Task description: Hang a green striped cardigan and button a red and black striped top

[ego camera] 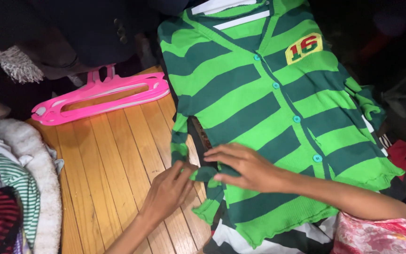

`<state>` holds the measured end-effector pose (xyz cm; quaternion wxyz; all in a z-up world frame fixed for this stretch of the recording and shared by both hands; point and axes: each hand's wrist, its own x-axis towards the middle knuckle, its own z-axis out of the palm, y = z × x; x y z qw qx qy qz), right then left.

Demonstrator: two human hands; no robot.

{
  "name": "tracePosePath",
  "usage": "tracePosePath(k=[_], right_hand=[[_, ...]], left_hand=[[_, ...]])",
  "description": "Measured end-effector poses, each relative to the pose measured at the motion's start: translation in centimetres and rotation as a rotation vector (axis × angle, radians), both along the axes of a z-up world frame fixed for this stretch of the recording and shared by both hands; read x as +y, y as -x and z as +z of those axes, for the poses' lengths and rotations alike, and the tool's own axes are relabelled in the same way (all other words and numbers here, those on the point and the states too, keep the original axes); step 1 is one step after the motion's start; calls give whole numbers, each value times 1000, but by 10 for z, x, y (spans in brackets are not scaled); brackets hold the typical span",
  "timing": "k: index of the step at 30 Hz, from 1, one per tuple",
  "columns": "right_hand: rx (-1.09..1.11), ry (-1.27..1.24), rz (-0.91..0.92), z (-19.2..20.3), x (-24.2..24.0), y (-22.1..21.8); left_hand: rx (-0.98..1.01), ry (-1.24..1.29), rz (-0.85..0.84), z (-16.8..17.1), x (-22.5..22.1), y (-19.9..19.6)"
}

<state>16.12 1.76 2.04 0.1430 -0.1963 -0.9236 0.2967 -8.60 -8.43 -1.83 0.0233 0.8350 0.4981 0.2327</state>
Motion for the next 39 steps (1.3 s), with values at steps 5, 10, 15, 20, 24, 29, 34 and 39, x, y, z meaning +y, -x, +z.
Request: tracePosePath(k=[5, 10, 15, 20, 24, 29, 34, 39], right_hand=[[-12, 179, 26, 11, -19, 10], [73, 518, -13, 36, -26, -5], [308, 835, 11, 57, -30, -41], [423, 803, -206, 56, -37, -95], [512, 890, -135, 42, -40, -134], [475, 727, -28, 47, -52, -156], [280, 412, -122, 17, -78, -217], [141, 454, -167, -23, -107, -305]], left_hand=[[3, -167, -61, 30, -2, -15], [96, -238, -9, 12, 15, -7], [28, -75, 173, 6, 51, 15], [15, 32, 321, 28, 81, 30], [59, -156, 350, 29, 116, 38], [77, -266, 341, 53, 150, 32], [-120, -145, 205, 76, 173, 36], [-269, 181, -54, 63, 208, 77]])
